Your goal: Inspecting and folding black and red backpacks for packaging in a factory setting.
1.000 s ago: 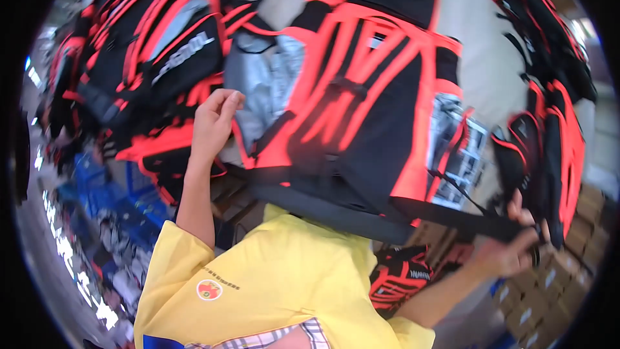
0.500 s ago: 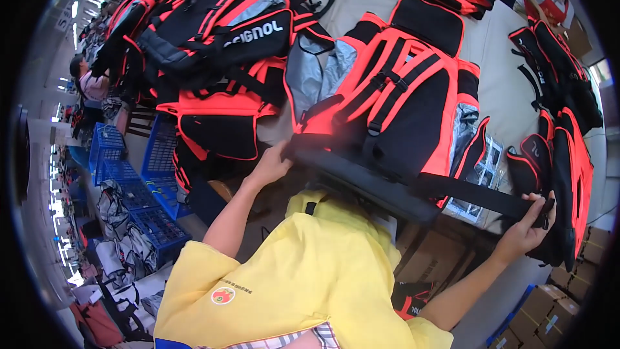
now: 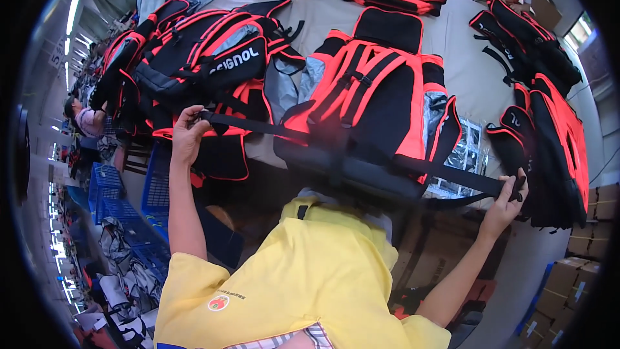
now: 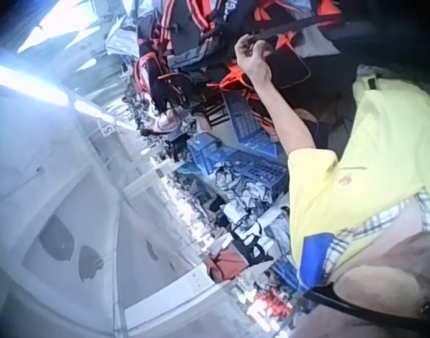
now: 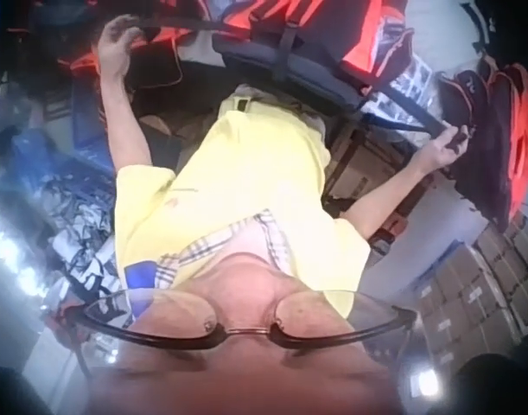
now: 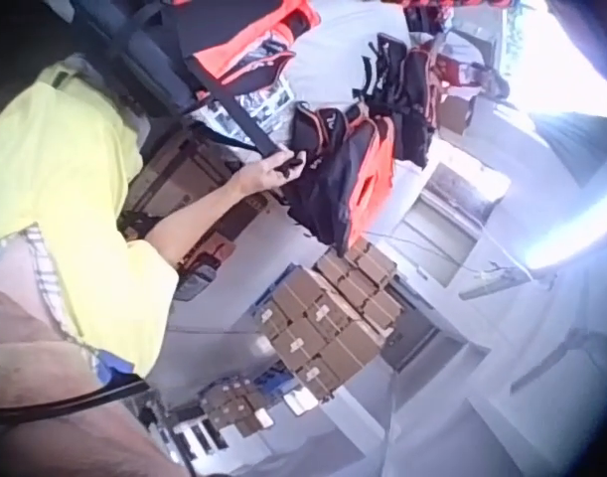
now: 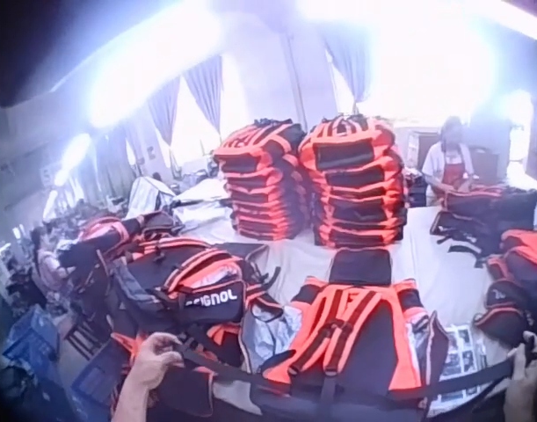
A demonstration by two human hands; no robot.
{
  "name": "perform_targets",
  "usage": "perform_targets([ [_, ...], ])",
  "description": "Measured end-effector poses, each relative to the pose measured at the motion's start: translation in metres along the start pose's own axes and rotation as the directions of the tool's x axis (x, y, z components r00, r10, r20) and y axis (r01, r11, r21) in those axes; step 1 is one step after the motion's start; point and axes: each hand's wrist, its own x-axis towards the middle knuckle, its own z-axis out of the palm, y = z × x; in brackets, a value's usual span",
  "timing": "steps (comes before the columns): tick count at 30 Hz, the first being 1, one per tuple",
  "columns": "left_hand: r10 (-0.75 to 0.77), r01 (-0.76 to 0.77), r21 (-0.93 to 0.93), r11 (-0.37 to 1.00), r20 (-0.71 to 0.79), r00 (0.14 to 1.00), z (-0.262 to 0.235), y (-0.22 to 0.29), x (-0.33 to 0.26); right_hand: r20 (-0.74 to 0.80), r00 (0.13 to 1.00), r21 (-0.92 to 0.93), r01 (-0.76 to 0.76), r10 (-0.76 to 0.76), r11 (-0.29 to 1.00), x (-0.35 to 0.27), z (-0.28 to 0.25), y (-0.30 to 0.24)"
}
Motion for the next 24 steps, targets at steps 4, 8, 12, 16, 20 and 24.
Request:
perform_targets([
  [4, 0.026, -0.033, -0.272, 0.962, -0.030, 0.999, 0.057, 0.032, 0.029, 0.003, 0.988, -0.031, 0.152, -0.152, 0.988, -0.002, -0.022, 0.009],
  [8, -0.025, 0.062, -0.394, 0.917, 0.098, 0.995, 0.086, 0.037, 0.061, -0.070, 0.996, 0.010, 0.055, -0.054, 0.998, -0.006, -0.029, 0.012],
  [12, 0.070, -0.054, -0.392, 0.918, 0.029, 0.997, 0.130, 0.061, 0.054, -0.053, 0.997, 0.038, -0.054, 0.056, 0.998, 0.010, 0.017, -0.021],
  [16, 0.128, -0.125, -0.058, 0.991, 0.051, 0.991, 0.231, 0.082, 0.084, 0.100, 0.991, -0.308, 0.121, -0.094, 0.944, 0.036, 0.075, -0.081],
  [20, 0.317, -0.457, 0.123, 0.881, 0.564, 0.762, 0.337, 0.087, 0.057, 0.088, 0.894, 0.372, 0.379, -0.439, 0.847, 0.020, 0.130, -0.154],
  [24, 0.217, -0.798, 0.377, 0.471, 0.827, 0.519, 0.346, 0.061, 0.025, 0.414, 0.789, 0.528, 0.198, -0.454, 0.826, -0.049, 0.070, -0.187],
])
